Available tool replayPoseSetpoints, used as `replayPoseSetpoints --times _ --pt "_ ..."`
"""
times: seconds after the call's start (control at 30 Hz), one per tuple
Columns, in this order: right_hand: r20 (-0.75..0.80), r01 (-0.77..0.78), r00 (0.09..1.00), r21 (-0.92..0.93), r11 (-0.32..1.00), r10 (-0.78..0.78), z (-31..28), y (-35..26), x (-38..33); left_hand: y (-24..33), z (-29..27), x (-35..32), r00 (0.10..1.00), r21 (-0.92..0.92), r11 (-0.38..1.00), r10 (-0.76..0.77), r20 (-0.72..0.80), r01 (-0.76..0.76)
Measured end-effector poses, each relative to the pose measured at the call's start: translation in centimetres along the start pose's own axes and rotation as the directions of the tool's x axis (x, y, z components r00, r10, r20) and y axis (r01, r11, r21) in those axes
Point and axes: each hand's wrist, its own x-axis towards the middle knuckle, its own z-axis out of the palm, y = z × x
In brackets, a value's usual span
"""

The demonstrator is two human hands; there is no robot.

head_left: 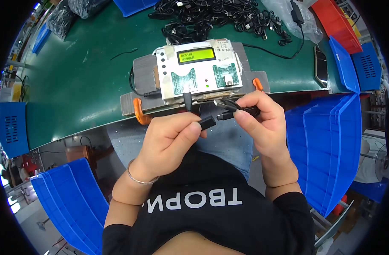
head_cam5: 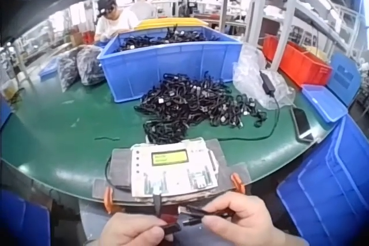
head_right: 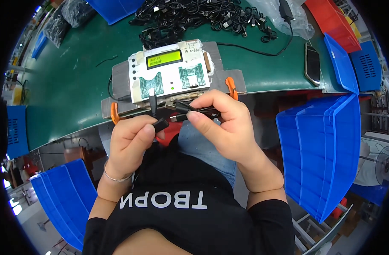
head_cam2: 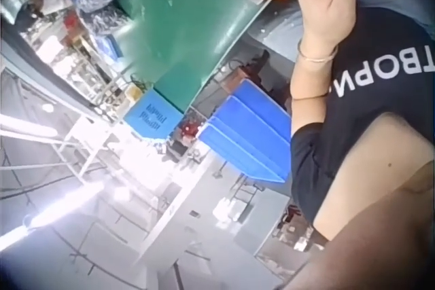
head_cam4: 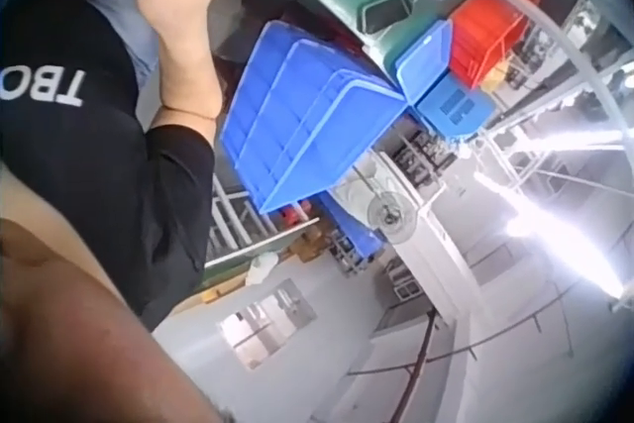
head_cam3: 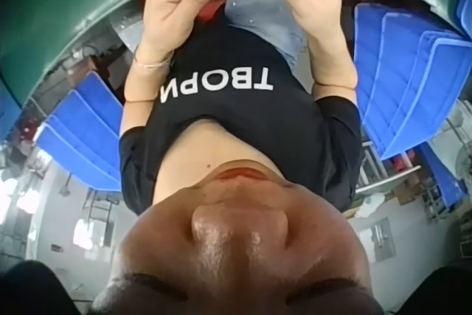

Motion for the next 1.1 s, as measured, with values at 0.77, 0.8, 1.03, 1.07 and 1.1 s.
replayPoseSetpoints --times 0.77,0.8,1.03,1.07,1.1 --pt "0.231 0.387 0.921 -0.468 0.795 -0.313 -0.3 -0.4 0.2 0.2 0.5 -0.1 0.989 0.391 0.908 0.14 0.058 -0.151" --pt "0.232 0.387 0.921 -0.468 0.794 -0.313 -0.3 -0.2 0.2 0.2 0.5 -0.1 0.988 0.414 0.898 0.133 0.073 -0.151" --pt "0.246 0.247 0.957 -0.421 0.873 -0.152 -1.1 -0.4 0.2 -0.2 0.9 -0.3 0.978 0.521 0.828 0.178 0.109 -0.208" --pt "0.25 0.07 0.968 -0.347 0.935 0.02 -1.1 -0.8 0.1 -0.1 0.9 -0.3 0.977 0.518 0.829 0.178 0.113 -0.211" --pt "0.246 0.068 0.969 -0.349 0.935 0.021 -1.2 -0.6 0.1 -0.1 0.9 -0.3 0.973 0.549 0.804 0.19 0.13 -0.23"
